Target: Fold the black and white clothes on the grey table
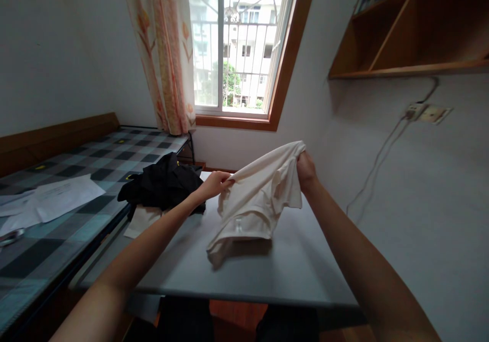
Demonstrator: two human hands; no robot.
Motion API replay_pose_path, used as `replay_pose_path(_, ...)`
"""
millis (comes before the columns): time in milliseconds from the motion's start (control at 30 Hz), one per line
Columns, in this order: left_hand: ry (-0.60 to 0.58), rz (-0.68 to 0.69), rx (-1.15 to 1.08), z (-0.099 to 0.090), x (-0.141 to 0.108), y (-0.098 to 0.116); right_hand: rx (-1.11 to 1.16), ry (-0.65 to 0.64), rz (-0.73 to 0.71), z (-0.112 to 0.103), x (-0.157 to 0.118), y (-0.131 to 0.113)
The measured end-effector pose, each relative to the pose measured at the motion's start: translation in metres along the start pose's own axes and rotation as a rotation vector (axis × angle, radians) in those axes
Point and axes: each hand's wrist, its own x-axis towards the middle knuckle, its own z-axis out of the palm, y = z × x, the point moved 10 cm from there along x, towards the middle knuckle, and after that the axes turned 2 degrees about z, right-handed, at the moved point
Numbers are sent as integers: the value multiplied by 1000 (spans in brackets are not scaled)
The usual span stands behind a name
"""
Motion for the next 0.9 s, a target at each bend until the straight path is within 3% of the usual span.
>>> replay_pose_path(67,68,-60,239,-27,0,-1,-76,53,-107,-14,4,-9)
replay_pose_path(133,138,-100,446,-51,2,7,-129,1,-125,-12,3,-9)
replay_pose_path(233,200,-76,497,-69,9,34,-220,-303,-45,28,-15,5)
replay_pose_path(300,185,18,348,-65,16,58,-231,-579,10,66,-39,15)
replay_pose_path(367,172,148,142,-59,18,82,-150,-772,45,97,-61,16)
replay_pose_path(433,170,286,-30,-55,15,102,-13,-805,58,112,-69,8)
replay_pose_path(500,158,378,-145,-50,9,110,144,-732,71,116,-67,-2)
replay_pose_path(633,157,246,-236,-51,4,79,338,-675,141,117,-65,-15)
replay_pose_path(667,179,199,-232,-60,2,69,348,-678,148,116,-65,-16)
replay_pose_path(733,265,154,-194,-97,-5,52,336,-641,144,108,-61,-14)
replay_pose_path(800,396,94,-136,-150,-15,35,294,-558,148,93,-52,-2)
replay_pose_path(900,559,-89,61,-226,-31,-1,214,-443,221,69,-40,35)
